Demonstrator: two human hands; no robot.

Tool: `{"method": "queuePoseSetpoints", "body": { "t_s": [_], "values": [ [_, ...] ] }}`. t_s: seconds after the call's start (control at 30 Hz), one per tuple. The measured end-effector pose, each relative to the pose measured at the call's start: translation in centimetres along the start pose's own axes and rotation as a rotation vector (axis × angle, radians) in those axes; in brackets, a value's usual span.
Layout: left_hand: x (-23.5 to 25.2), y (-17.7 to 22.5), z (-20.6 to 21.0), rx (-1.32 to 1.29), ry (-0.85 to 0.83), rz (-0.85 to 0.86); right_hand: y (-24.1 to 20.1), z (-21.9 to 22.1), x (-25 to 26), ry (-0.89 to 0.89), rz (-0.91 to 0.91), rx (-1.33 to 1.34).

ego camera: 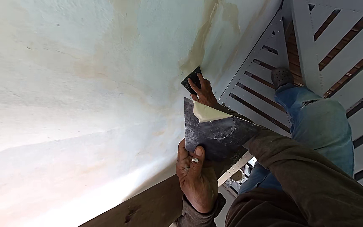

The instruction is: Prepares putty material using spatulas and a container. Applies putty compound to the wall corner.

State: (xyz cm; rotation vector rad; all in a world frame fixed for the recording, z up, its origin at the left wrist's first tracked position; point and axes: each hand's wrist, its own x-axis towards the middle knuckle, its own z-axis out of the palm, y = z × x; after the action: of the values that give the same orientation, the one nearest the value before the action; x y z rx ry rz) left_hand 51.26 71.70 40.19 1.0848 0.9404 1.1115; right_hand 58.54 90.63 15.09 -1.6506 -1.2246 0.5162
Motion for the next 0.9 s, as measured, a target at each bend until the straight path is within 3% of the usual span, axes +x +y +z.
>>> {"method": "queuePoseSetpoints", "body": {
  "t_s": [0.07,0.23,0.47,0.63,0.9],
  "values": [
    [0.0,0.0,0.1,-0.003,0.007,0.0,1.0,-1.3,-1.6,-0.142,0.1,0.027],
    [0.0,0.1,0.1,0.018,0.024,-0.007,1.8,-7.5,1.4,0.083,0.336,0.241],
    [0.0,0.1,0.1,0.023,0.013,-0.017,0.8,-15.3,10.8,0.175,0.28,0.217],
    [0.0,0.1,0.1,0.003,0.001,-0.028,-0.5,-13.2,11.2,0.168,0.282,0.287],
    [-0.2,0.1,0.1,0.014,0.0,-0.011,-3.0,-7.6,5.5,0.078,0.308,0.39]
  ]
}}
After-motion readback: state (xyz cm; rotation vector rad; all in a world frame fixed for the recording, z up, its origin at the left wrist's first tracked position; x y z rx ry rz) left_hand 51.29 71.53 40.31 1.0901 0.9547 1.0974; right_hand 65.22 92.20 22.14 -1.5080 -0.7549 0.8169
